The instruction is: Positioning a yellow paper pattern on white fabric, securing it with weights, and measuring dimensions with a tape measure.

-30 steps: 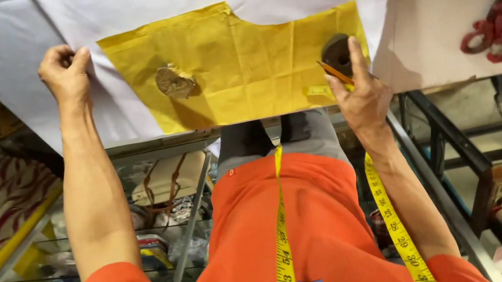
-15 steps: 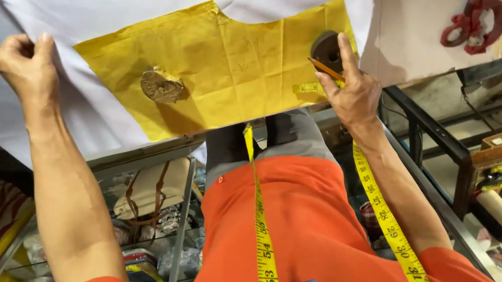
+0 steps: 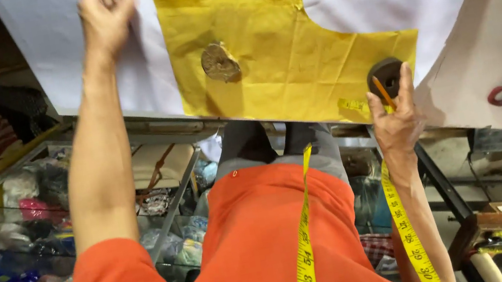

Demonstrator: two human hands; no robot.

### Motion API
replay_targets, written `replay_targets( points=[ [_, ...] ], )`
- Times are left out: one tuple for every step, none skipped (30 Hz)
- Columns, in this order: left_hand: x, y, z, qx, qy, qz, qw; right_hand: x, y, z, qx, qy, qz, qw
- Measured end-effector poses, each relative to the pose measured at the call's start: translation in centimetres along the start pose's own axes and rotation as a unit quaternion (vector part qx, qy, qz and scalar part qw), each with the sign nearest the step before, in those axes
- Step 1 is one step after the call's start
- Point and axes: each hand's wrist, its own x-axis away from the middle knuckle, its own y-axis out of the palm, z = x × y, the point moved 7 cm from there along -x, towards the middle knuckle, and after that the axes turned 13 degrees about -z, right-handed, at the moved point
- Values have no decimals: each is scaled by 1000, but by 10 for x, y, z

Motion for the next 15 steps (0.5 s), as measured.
replay_targets(
  points=[
    [12,4,-4,-19,-36,-24,999,0,1,1,1,10,-8,1000],
    [28,7,-10,-38,-75,-48,995,2,3,3,1,19,-19,1000],
    [29,8,-14,-36,-75,-46,995,1,4,2,3,17,-19,1000],
    [32,7,-18,-18,-71,-20,997,1,3,2,0,15,-15,1000],
    [35,6,-23,1,-66,7,998,1,2,1,-4,14,-11,1000],
    [37,7,-21,4,-67,11,998,1,1,0,-1,9,-12,1000],
    [38,8,-16,-39,-54,16,998,1,0,-3,7,3,-9,1000],
    [41,7,-11,-82,-42,20,996,1,-1,-6,15,-3,-7,1000],
    [49,6,1,-80,-45,24,995,0,-2,-10,17,-8,-9,1000],
    [56,8,8,-70,-74,8,995,-2,-3,-13,-3,-12,-11,1000],
    [63,10,16,-59,-103,-9,993,-3,-5,-16,-22,-15,-13,1000],
    [65,9,7,-58,-103,-5,993,-4,-4,-19,-21,-19,-13,1000],
    [66,8,1,-44,-88,6,995,-5,-5,-23,1,-23,-4,1000],
    [69,10,-6,-28,-72,16,997,-3,-7,-25,27,-26,4,999],
    [66,10,-7,-25,-73,18,997,0,-7,-26,30,-28,4,999]
  ],
)
